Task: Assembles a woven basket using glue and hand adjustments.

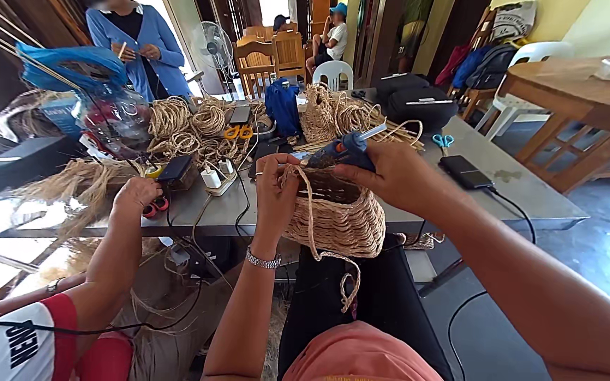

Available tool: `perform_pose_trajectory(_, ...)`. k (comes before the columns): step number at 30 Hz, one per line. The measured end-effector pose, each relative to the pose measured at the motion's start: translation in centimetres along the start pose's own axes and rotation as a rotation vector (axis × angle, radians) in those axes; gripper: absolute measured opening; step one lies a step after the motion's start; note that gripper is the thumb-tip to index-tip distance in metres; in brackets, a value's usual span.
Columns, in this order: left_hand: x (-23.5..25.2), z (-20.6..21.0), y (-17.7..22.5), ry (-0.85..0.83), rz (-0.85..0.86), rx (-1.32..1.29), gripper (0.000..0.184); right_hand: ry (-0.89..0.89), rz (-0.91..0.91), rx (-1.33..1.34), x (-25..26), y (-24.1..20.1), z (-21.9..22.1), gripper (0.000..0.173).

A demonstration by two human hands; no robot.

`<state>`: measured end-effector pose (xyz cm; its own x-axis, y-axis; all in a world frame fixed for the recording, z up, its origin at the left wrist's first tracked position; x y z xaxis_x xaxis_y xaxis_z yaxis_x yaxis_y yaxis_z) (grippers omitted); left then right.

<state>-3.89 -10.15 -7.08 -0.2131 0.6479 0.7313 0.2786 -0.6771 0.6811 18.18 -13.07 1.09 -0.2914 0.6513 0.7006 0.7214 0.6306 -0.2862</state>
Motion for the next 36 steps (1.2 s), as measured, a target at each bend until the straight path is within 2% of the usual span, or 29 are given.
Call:
perform_pose_trajectory(11,-0.1,0.0,0.0,0.007,0.000,-0.040,0.021,-0.009,-0.015,-0.045,-0.1,-0.3,0.2,0.047)
perform_pose_trajectory(23,-0.4,-0.2,-0.5,0.001,-0.002,-0.076,0.026,-0.008,-0.054,0.006,0.9,-0.4,1.7,0.047)
perform_pose_trajectory(27,-0.3,0.1,-0.3,0.006,-0.050,-0.131,0.027,0.013,-0.052,0.013,0.7,-0.2,1.4,0.045)
perform_pose_trajectory(33,0.1,-0.1,0.0,-0.039,-0.093,-0.054,0.037,0.041,0.006,0.006,-0.5,-0.4,0.4,0.040)
perform_pose_trajectory(36,0.4,-0.3,0.2,-0.092,-0.093,-0.020,0.032,0.068,-0.017,0.042,-1.1,0.5,0.0,0.039)
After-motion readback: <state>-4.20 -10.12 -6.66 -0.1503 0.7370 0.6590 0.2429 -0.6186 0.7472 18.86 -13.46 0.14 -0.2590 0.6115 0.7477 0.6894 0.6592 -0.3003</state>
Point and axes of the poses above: each hand's wrist, its own x-axis towards the middle knuckle, its own z-axis out of the palm, y = z × x, the point moved 2 cm from there along x, towards the middle knuckle, and after that the axes turned 13 degrees about y, right-handed, at the moved point
